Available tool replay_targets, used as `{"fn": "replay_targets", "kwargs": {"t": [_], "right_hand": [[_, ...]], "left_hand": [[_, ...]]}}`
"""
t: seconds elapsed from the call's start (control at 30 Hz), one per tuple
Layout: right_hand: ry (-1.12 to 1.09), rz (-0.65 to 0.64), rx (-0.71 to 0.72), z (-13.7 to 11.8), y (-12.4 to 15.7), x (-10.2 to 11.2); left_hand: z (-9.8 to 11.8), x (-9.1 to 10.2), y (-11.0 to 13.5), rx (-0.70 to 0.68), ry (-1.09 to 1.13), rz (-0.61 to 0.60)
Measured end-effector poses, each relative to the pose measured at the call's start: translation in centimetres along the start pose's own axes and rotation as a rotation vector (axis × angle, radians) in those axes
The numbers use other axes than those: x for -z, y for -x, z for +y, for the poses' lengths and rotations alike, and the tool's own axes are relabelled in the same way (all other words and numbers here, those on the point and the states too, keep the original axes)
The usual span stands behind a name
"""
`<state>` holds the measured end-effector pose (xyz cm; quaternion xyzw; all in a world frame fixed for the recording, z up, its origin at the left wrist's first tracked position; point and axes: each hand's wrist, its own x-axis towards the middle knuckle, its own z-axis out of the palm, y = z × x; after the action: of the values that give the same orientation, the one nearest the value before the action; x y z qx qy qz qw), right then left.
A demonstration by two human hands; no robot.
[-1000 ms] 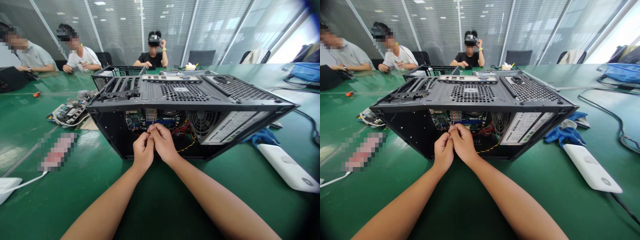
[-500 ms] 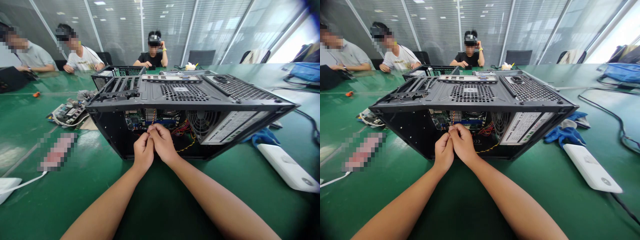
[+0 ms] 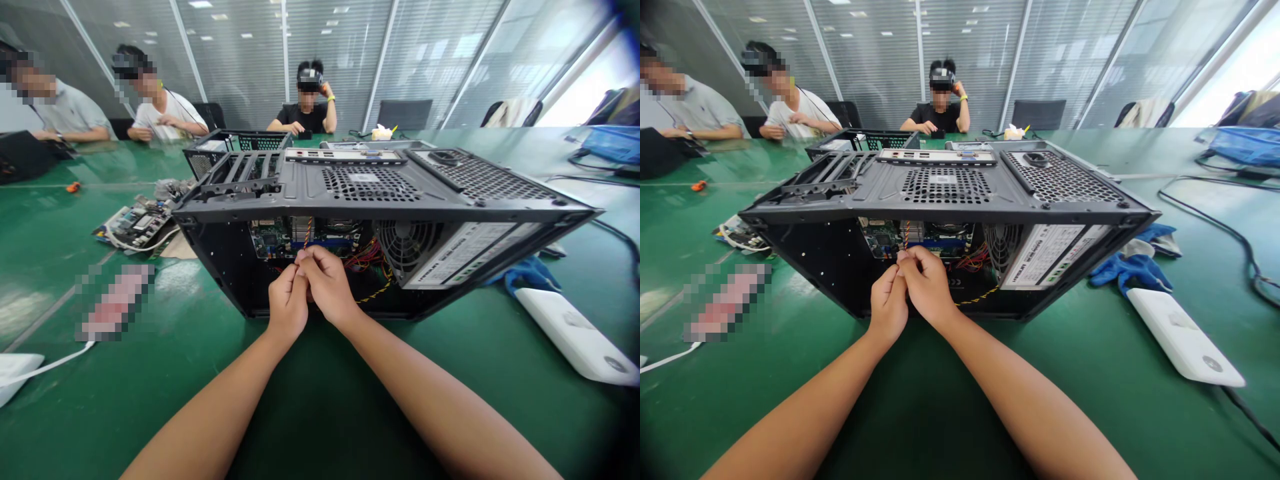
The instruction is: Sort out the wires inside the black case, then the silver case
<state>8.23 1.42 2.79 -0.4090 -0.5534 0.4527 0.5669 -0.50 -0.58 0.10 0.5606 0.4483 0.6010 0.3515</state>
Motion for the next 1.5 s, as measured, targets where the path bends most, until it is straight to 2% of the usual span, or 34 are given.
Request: {"fn": "replay_targets", "kwargs": {"t": [1.5], "right_hand": [[-0.014,0.012,0.005,-0.03,-0.08,-0.05]], "left_hand": [[0.21,-0.14,-0.10,0.015,0.031,0.004]]}}
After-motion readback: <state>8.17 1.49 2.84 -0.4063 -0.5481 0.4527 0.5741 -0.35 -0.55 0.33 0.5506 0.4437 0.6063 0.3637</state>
